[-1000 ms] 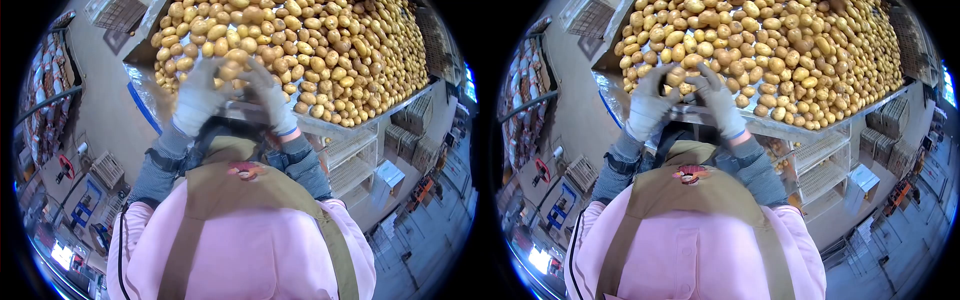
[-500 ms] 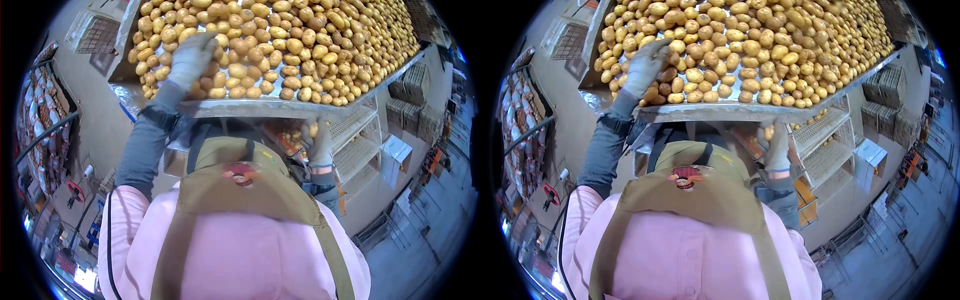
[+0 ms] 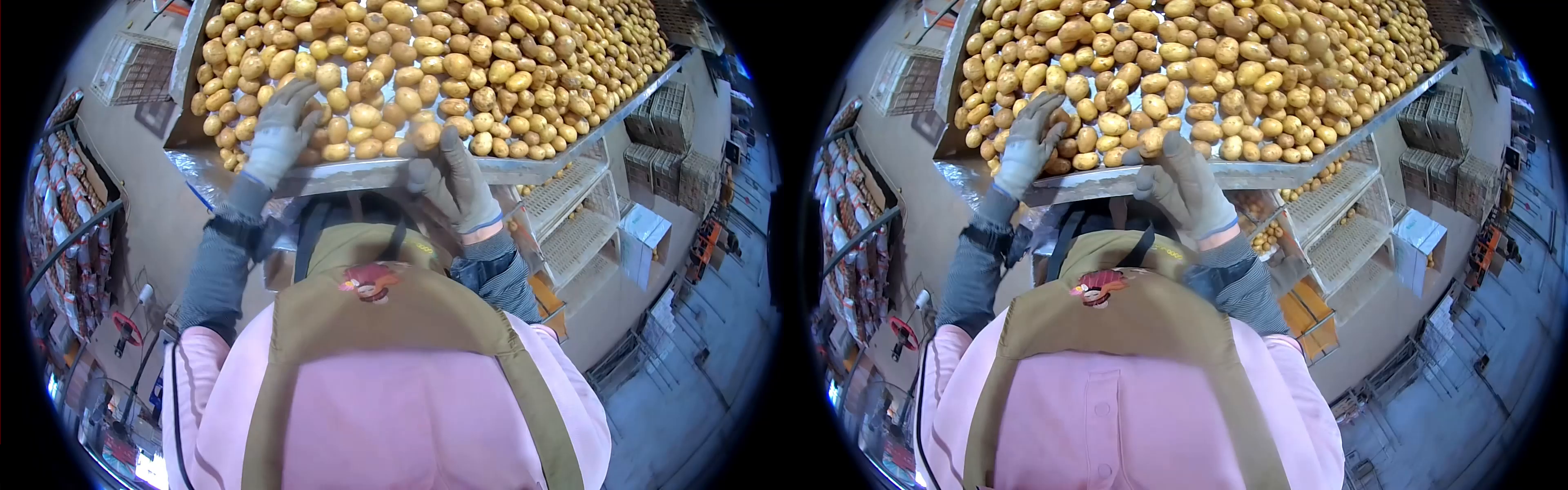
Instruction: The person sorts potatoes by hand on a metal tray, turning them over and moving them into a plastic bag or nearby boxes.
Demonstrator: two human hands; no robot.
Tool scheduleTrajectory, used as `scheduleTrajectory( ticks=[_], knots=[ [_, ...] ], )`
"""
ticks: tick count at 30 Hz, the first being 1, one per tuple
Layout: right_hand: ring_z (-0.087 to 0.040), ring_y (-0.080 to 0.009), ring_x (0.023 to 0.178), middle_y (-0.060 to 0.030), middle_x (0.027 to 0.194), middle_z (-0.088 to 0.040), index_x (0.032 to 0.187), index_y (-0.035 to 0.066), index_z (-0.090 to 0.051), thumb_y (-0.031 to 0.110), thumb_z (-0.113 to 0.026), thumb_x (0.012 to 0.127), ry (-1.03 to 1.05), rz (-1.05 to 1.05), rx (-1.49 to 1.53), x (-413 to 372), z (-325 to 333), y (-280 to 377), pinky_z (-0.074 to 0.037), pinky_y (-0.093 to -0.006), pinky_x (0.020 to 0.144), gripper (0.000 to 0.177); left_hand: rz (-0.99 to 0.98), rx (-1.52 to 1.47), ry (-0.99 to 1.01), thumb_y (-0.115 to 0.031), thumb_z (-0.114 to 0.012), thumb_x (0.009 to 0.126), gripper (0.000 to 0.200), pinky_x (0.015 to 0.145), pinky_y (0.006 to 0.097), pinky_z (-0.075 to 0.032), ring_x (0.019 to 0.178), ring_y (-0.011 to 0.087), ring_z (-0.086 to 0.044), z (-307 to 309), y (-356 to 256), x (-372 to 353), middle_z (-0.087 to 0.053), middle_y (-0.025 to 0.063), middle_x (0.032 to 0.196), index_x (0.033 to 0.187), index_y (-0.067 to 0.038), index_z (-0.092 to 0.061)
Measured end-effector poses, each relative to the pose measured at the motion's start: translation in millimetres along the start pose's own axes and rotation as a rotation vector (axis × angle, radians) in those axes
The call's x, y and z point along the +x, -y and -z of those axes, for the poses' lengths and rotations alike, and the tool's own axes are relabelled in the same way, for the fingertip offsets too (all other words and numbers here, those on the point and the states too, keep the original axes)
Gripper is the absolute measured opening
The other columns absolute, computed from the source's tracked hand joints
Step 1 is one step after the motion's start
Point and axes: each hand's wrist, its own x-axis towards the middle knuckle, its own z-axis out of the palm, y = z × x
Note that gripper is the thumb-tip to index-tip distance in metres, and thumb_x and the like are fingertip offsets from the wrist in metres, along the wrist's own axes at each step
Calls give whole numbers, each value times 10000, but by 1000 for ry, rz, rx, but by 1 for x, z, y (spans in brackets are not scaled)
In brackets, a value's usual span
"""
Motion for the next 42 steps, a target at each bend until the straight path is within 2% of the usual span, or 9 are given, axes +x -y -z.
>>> scheduleTrajectory(
  ticks=[8, 13, 16, 18, 20, 25, 28, 36, 42],
  knots=[
    [-691, -215, 826, -100, 925, -690, 1191, 32, -597, 302, -635, 1002, -151, -118, -27, 55, -40, -24, -536, -326, 642, 332, 336, -879, 73, -144, -735, 925, 532, 1033, 311, -466, 1219, 173, -572, 17, -109, -11, -615, 90, 1336, 1414, -57, -545],
    [-692, -309, 810, -164, 927, -691, 1194, 53, -583, 180, -670, 905, 81, 83, -1026, 67, -43, -22, -537, -379, 668, 327, 504, -1115, 45, -166, -708, 960, 487, 981, 275, -484, 1118, 114, -588, 32, -100, -33, -649, 49, 1243, 1406, -48, -554],
    [-660, -298, 697, -136, 795, -655, 1104, 33, -573, 188, -626, 936, 90, -475, -8, 49, -75, 7, -510, -347, 626, 235, 745, -1323, 248, -137, -662, 984, 474, 994, 300, -487, 1130, 146, -612, 37, -105, -39, -663, 77, 1257, 1433, -49, -538],
    [-662, -271, 730, -119, 788, -635, 1038, 33, -586, 180, -602, 937, 314, 352, -716, 42, -43, -21, -495, -318, 634, 179, 310, -892, 160, -122, -652, 982, 478, 1011, 327, -487, 1154, 192, -628, 4, -95, -64, -670, 106, 1268, 1439, -45, -530],
    [-652, -262, 782, -109, 797, -618, 978, 30, -603, 162, -605, 908, 390, 284, -963, 21, 11, -26, -485, -317, 666, 149, 241, -672, 233, -119, -628, 990, 435, 1034, 369, -485, 1180, 270, -643, 17, -101, -74, -687, 142, 1256, 1411, -33, -555],
    [-583, -179, 795, -29, 979, -599, 1184, 70, -605, 197, -678, 916, -829, -404, -657, -161, 247, -3, -516, -285, 700, 306, 826, -691, -89, -160, -572, 998, 328, 977, 377, -507, 1091, 309, -650, 8, -15, -134, -678, 154, 1182, 1298, -35, -618],
    [-613, -239, 1079, -133, 1218, -640, 1355, -18, -521, 212, -649, 948, -1046, -105, -948, -265, 428, -26, -520, -372, 910, 485, 784, -538, -363, -159, -612, 955, 340, 959, 400, -509, 1066, 313, -641, 10, -1, -131, -669, 153, 1174, 1278, -57, -631],
    [-624, -196, 1122, -96, 1215, -681, 1307, 36, -638, 133, -621, 980, -524, 318, -1210, 20, 114, -10, -474, -310, 1007, 342, 477, 86, -36, -254, -723, 910, 382, 883, 391, -509, 992, 271, -635, -26, -7, -63, -667, 114, 1094, 1230, -54, -659],
    [-540, -364, 1184, -177, 1305, -554, 1350, 90, -571, 264, -761, 826, 106, 515, -1479, 155, -26, -47, -456, -444, 1009, 584, 1021, -1497, -429, -283, -436, 1083, 421, 765, 303, -518, 923, 180, -641, 34, 6, -74, -650, 112, 1259, 1412, -36, -528]
  ],
)
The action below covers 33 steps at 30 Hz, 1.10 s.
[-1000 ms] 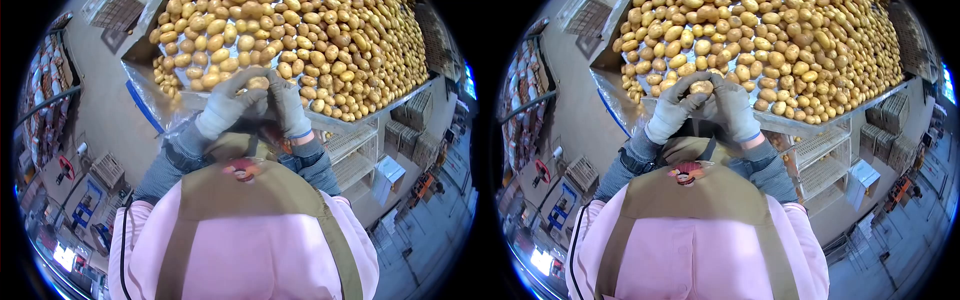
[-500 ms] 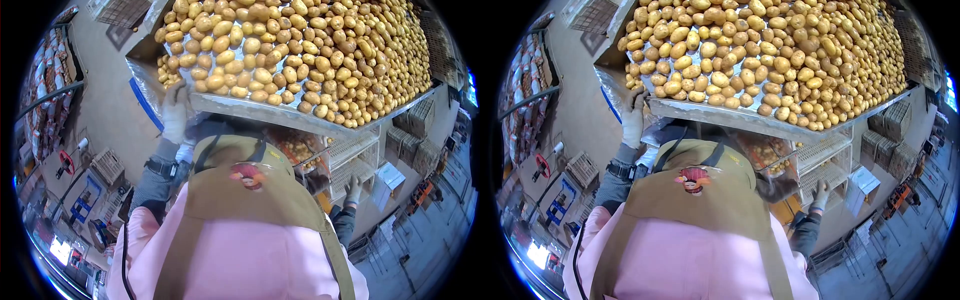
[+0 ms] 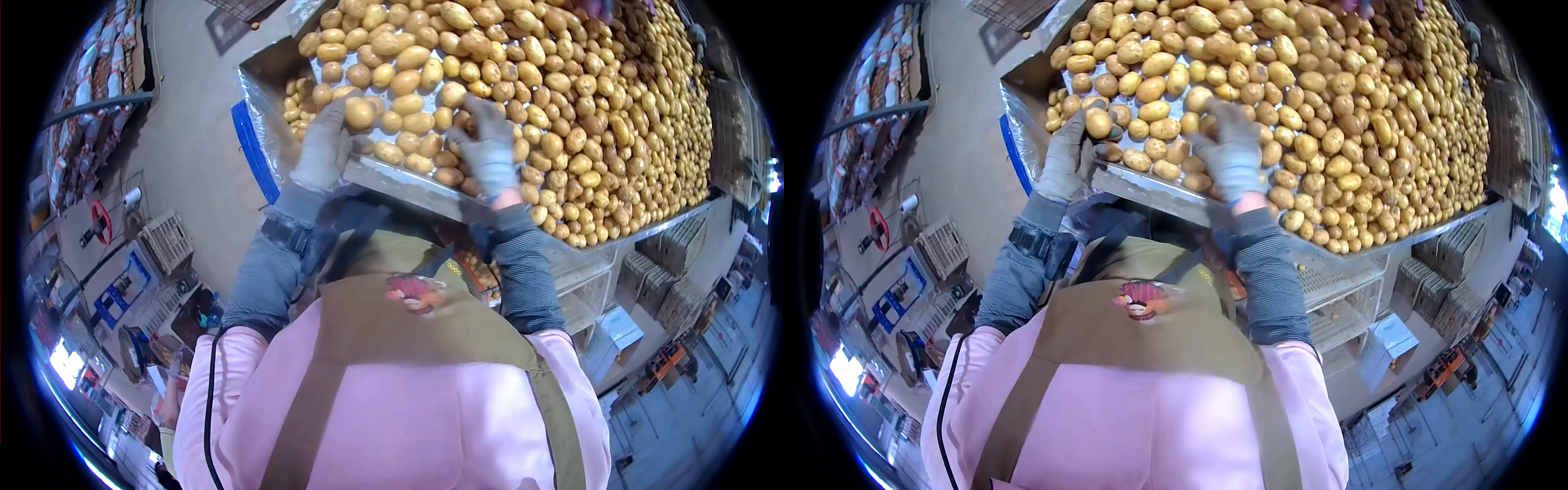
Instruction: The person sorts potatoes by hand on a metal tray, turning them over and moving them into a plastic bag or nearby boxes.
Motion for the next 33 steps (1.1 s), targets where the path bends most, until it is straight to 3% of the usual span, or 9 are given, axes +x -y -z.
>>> scheduleTrajectory(
  ticks=[7, 13, 15, 16, 17, 20, 23, 25, 33],
  knots=[
    [-612, -348, 898, -134, 995, -617, 1112, 133, -644, 210, -670, 855, 111, 334, 22, 27, -84, 71, -491, -466, 794, 270, 116, -660, 260, -289, -402, 1079, 461, 802, 292, -505, 1009, 198, -627, 44, -4, 9, -621, 157, 1308, 1425, 7, -476],
    [-531, -350, 1219, -71, 1180, -647, 1351, 269, -605, 444, -703, 845, -95, 483, -273, 228, -92, 72, -493, -517, 931, 545, 141, -656, 194, -314, -479, 1058, 425, 709, 252, -484, 925, 158, -601, 39, -29, 10, -631, 101, 1198, 1383, -44, -524],
    [-380, -376, 1410, -150, 1545, -433, 1421, 195, -551, 408, -621, 897, 584, 119, -269, 240, -47, 139, -251, -535, 1174, 570, 125, -611, 84, -326, -522, 1047, 432, 691, 250, -488, 873, 150, -599, 42, -31, 18, -628, 78, 1151, 1386, -59, -529],
    [-473, -392, 1286, -56, 1233, -638, 1385, 355, -579, 568, -715, 810, 68, 349, -548, 224, -84, 125, -484, -526, 978, 628, 79, -555, 16, -338, -549, 1040, 451, 687, 260, -502, 848, 152, -603, 52, -26, 24, -623, 70, 1131, 1392, -57, -528],
    [-456, -403, 1292, -55, 1214, -635, 1361, 373, -588, 573, -725, 810, 81, 455, -571, 222, -99, 102, -492, -537, 957, 602, 32, -501, -50, -349, -577, 1033, 471, 683, 270, -515, 824, 154, -608, 60, -21, 29, -618, 63, 1111, 1399, -55, -526],
    [-535, -370, 1133, -83, 1089, -615, 1254, 287, -625, 381, -784, 799, 25, 529, -404, 150, -94, 79, -504, -491, 865, 491, 38, -267, -210, -292, -635, 995, 339, 603, 195, -428, 704, 98, -519, 63, -26, 34, -581, 4, 926, 1241, -58, -622],
    [-518, -373, 1123, -90, 1104, -578, 1229, 206, -638, 227, -741, 790, 69, 441, -260, 70, -73, 68, -455, -493, 943, 451, -125, 180, -352, -254, -644, 972, 279, 595, 189, -433, 715, 80, -539, 88, 3, 54, -592, -13, 882, 1174, -62, -653],
    [-492, -402, 1177, -97, 1234, -558, 1233, 201, -643, 223, -748, 791, 69, 461, -182, 14, -74, 48, -422, -527, 1001, 456, 60, -20, -454, -236, -641, 973, 275, 611, 203, -452, 750, 76, -572, 68, -10, 47, -618, -6, 916, 1181, -57, -654],
    [-510, -326, 1252, -112, 1329, -583, 1286, 95, -606, 182, -680, 865, 382, 299, 76, 58, -81, 104, -396, -481, 1068, 437, -211, -59, -508, -193, -576, 1017, 311, 901, 280, -523, 1041, 168, -641, 18, -26, 27, -645, 91, 1174, 1271, -19, -616]
  ],
)
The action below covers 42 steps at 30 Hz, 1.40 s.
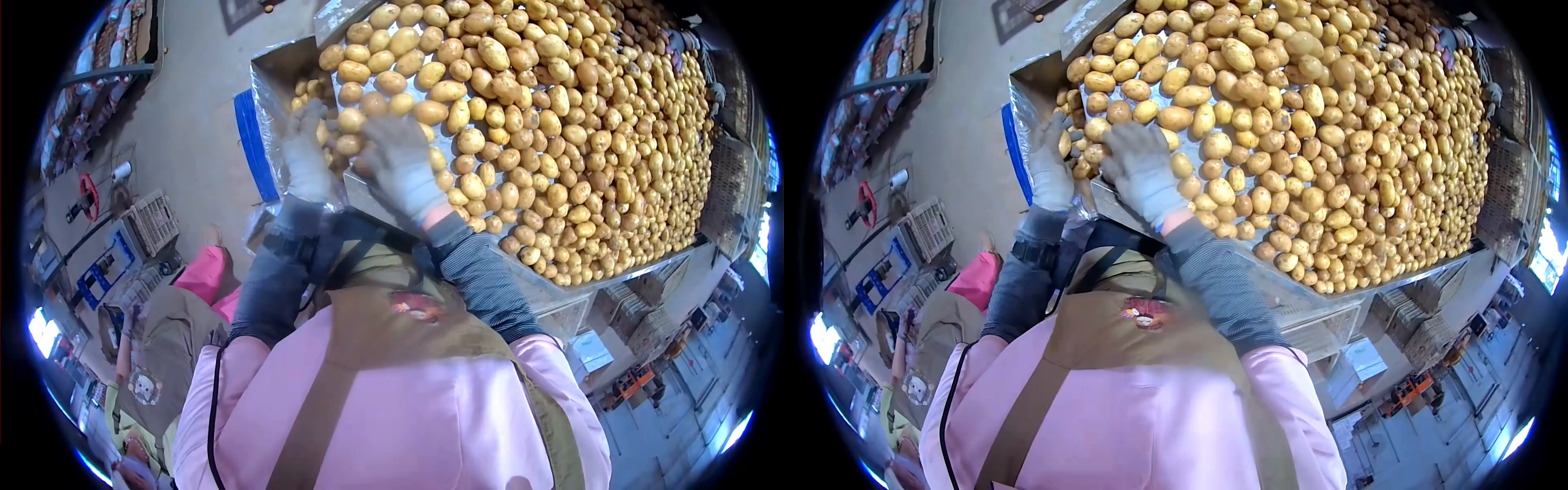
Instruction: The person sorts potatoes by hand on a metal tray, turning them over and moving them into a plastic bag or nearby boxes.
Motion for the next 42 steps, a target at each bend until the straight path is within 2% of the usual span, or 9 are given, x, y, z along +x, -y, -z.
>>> scheduleTrajectory(
  ticks=[4, 12, 23, 26, 32, 35, 38, 41, 42],
  knots=[
    [-523, -265, 1297, -122, 1370, -577, 1395, 43, -520, 172, -625, 974, -403, -265, 880, -39, 22, 9, -394, -386, 1113, 453, -281, 291, 543, -215, -531, 1050, 344, 977, 333, -500, 1109, 212, -636, -14, 4, -53, -642, 107, 1251, 1315, -6, -597],
    [-641, -222, 1092, -151, 1204, -633, 1281, -52, -486, 218, -513, 1058, -461, -286, 724, -152, 68, 9, -544, -322, 944, 351, -1157, 1385, 836, -291, -690, 885, 519, 1135, 489, -362, 1310, 346, -515, -21, 33, -31, -520, 166, 1445, 1369, -131, -595],
    [-682, -225, 814, -200, 1273, -597, 1421, 20, -447, 308, -448, 1045, -429, -149, 2550, -197, 72, 1, -602, -336, 696, 474, -1072, 1266, 663, -42, -669, 874, 544, 1169, 442, -340, 1355, 335, -453, 11, 60, -8, -496, 140, 1463, 1396, -110, -534],
    [-677, -223, 798, -199, 1279, -598, 1446, 21, -422, 301, -436, 1032, -415, -183, 2483, -205, 77, -1, -602, -333, 698, 500, -1052, 1248, 601, -68, -671, 878, 580, 1177, 444, -327, 1356, 335, -451, 5, 67, -21, -485, 141, 1474, 1434, -110, -510],
    [-652, -231, 999, -108, 1082, -689, 1169, 31, -656, 144, -854, 792, -494, -367, 308, -316, 79, -20, -519, -390, 938, 441, -1061, 1088, 465, -56, -590, 951, 439, 1152, 442, -351, 1315, 358, -480, 32, 75, -17, -539, 191, 1384, 1386, -44, -537],
    [-649, -228, 977, -86, 1042, -680, 1163, 37, -656, 77, -716, 859, -384, -748, 529, -431, 84, -74, -529, -376, 884, 313, -583, 730, 234, -148, -589, 993, 407, 1083, 411, -420, 1239, 315, -544, 58, 88, -13, -563, 199, 1337, 1366, 8, -538],
    [-640, -222, 1034, -110, 1117, -675, 1244, 32, -638, 118, -619, 932, -1111, -1544, 866, -518, 82, -125, -534, -367, 890, 324, -397, 553, 107, -136, -581, 995, 444, 1043, 385, -446, 1196, 273, -567, 59, 83, -9, -572, 177, 1321, 1395, 35, -496],
    [-588, -255, 1165, -146, 1273, -605, 1347, 33, -571, 184, -640, 936, -815, -1133, -460, -487, 94, -146, -508, -372, 969, 443, -99, 232, 116, -174, -581, 1021, 534, 1020, 326, -451, 1169, 213, -559, 30, 53, -24, -560, 147, 1334, 1472, 37, -388],
    [-575, -272, 1195, -162, 1291, -601, 1343, 21, -568, 148, -647, 930, -870, -1001, -302, -446, 93, -144, -475, -375, 1016, 439, -46, 159, 122, -184, -582, 1025, 551, 1016, 315, -452, 1166, 206, -557, 29, 56, -13, -555, 143, 1341, 1487, 29, -369]
  ],
)
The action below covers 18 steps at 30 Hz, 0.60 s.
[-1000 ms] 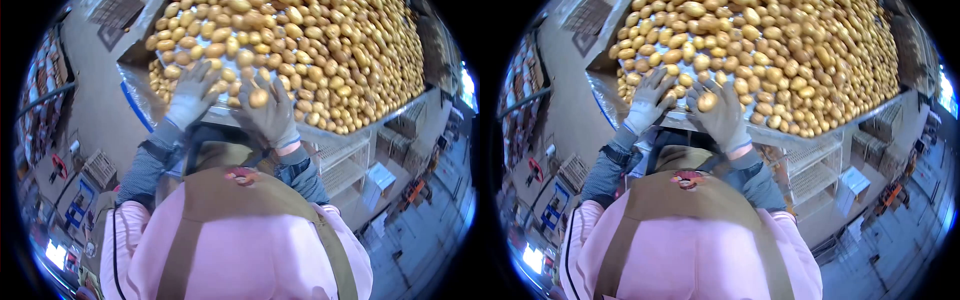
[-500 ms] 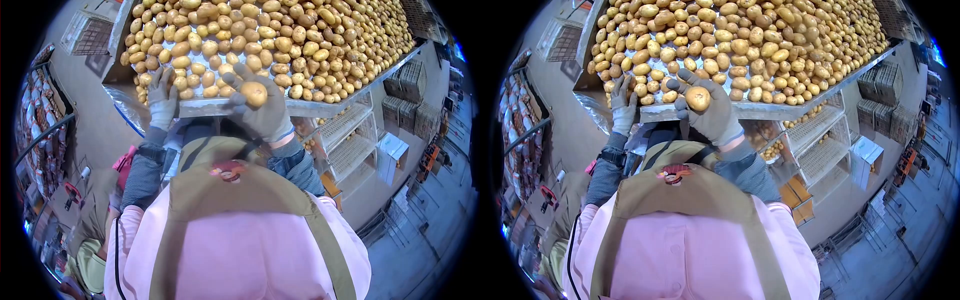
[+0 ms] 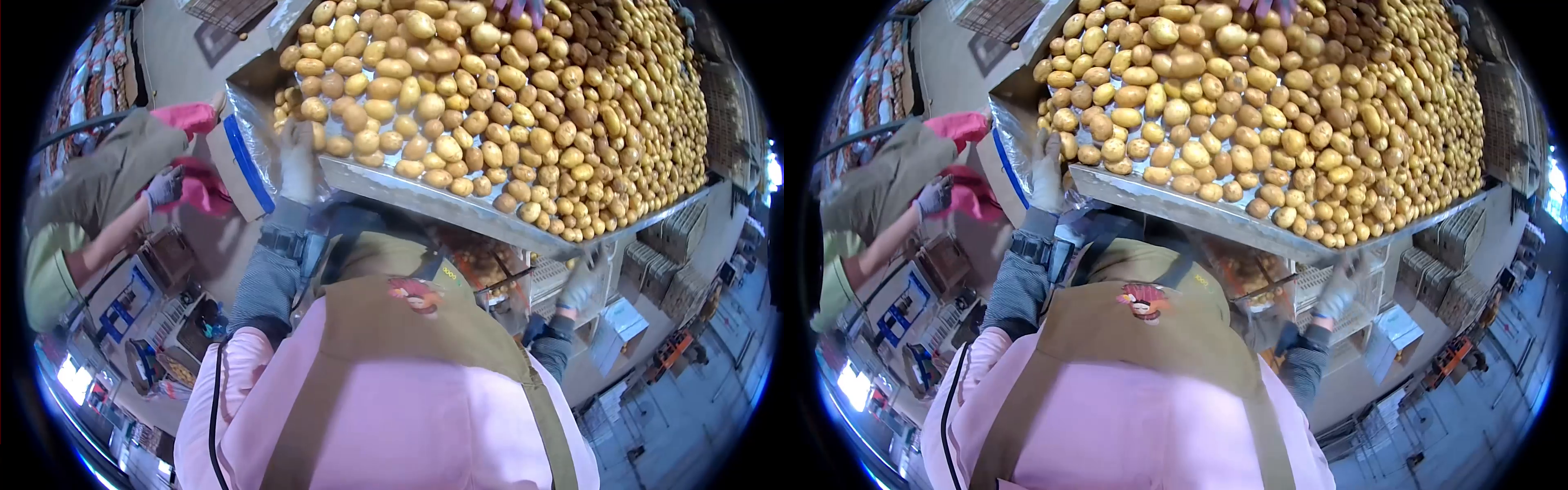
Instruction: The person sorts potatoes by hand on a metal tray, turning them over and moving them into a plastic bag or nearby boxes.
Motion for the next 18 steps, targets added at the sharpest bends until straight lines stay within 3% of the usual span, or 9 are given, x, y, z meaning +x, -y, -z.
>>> scheduleTrajectory(
  ticks=[2, 4, 8, 10, 11, 14, 15, 16, 18],
  knots=[
    [-565, -289, 1220, -173, 1300, -595, 1313, 10, -581, 90, -661, 916, 181, 184, 226, -5, -35, 154, -454, -378, 1043, 413, -19, 125, 52, -253, -568, 1042, 561, 1024, 313, -444, 1189, 210, -542, 2, 11, 17, -551, 150, 1342, 1496, 13, -375],
    [-594, -293, 1150, -161, 1220, -626, 1273, 15, -600, 106, -633, 911, 452, 379, 346, -28, -89, 256, -466, -387, 1017, 375, -58, 165, 37, -283, -561, 1045, 566, 1035, 322, -436, 1206, 213, -532, -9, 10, 19, -548, 153, 1347, 1496, 9, -383],
    [-534, -346, 1253, -178, 1381, -524, 1406, 106, -501, 225, -688, 860, 590, 1124, 230, -74, -181, 369, -360, -489, 1112, 589, -164, 191, 85, -343, -492, 1079, 543, 1080, 321, -440, 1293, 210, -517, -2, -7, 8, -512, 139, 1437, 1499, -7, -421],
    [-439, -301, 1398, -160, 1530, -420, 1509, 116, -388, 316, -623, 936, 715, 1121, 269, -90, -203, 387, -204, -601, 1190, 651, 6, -124, 117, -349, -436, 1086, 544, 1107, 344, -431, 1328, 231, -510, -9, -33, -2, -507, 133, 1444, 1515, -21, -369],
    [-500, -317, 1329, -156, 1454, -512, 1448, 116, -461, 292, -589, 952, 596, 1187, 295, -86, -197, 400, -324, -533, 1145, 541, 77, -210, 100, -342, -430, 1092, 544, 1102, 335, -436, 1320, 220, -518, -12, -51, -6, -509, 135, 1440, 1516, -6, -371],
    [-614, -321, 1148, -158, 1216, -657, 1318, 111, -562, 265, -578, 949, 888, 1138, 268, -42, -191, 446, -447, -467, 1024, 400, 141, -283, 68, -321, -442, 1093, 542, 1114, 329, -429, 1307, 212, -532, -15, -73, -14, -510, 143, 1438, 1517, 6, -360],
    [-662, -323, 923, -136, 964, -700, 1196, 101, -618, 234, -592, 924, 657, 1296, 375, -22, -211, 450, -501, -437, 893, 304, 179, -282, 43, -318, -447, 1092, 539, 1115, 332, -427, 1310, 214, -528, -22, -91, -16, -509, 146, 1439, 1515, 5, -361],
    [-668, -320, 841, -131, 872, -687, 1183, 110, -632, 230, -613, 908, 857, 1146, 18, 4, -211, 496, -505, -442, 854, 301, 131, -215, 44, -315, -462, 1087, 535, 1113, 334, -424, 1312, 220, -520, -20, -78, -7, -506, 148, 1440, 1506, 5, -372],
    [-618, -307, 1121, -114, 1169, -654, 1211, 158, -644, 313, -649, 891, 334, 1201, 290, 39, -253, 517, -464, -461, 913, 356, 35, -78, 37, -310, -491, 1077, 526, 1109, 340, -416, 1315, 233, -506, -15, -52, 13, -502, 151, 1444, 1487, 5, -396]
  ],
)
